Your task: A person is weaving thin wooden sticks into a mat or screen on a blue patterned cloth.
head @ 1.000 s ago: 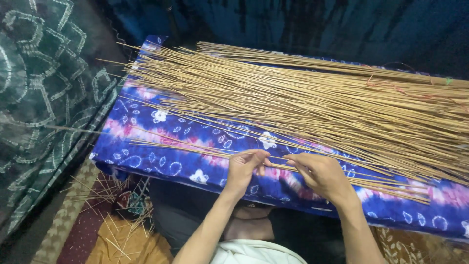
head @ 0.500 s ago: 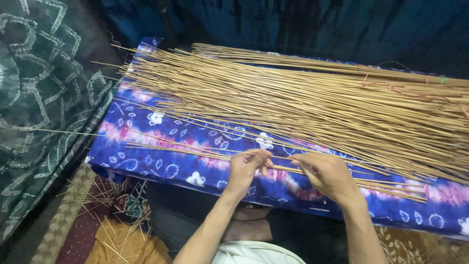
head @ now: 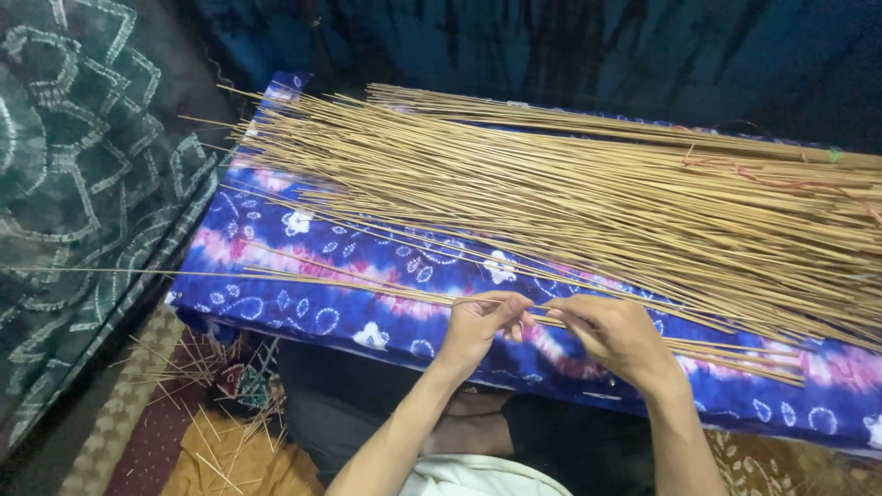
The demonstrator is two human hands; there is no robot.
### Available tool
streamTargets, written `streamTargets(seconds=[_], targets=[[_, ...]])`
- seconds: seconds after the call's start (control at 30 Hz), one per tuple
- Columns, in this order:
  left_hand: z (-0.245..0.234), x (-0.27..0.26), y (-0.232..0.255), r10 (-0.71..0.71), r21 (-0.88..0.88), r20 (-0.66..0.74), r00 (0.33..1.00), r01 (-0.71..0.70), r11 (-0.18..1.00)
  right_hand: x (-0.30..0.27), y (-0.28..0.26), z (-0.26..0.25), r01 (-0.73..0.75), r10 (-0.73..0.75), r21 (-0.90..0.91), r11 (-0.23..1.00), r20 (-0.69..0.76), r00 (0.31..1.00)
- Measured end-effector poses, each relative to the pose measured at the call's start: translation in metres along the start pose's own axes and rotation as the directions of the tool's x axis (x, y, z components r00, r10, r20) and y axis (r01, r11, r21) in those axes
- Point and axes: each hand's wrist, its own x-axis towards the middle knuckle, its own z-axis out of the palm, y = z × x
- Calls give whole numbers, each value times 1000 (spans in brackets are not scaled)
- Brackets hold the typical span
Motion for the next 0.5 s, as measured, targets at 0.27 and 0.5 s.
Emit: streamTargets(seconds=[0.27,0.5], targets=[[7,10,9,-10,-11,20,1000,10,1000,-2,11,-6,-41,45,93,995,-35,998],[12,9,38,-176,165,106,979,157,974,-13,26,-6,-113,119,46,993,-181,976]])
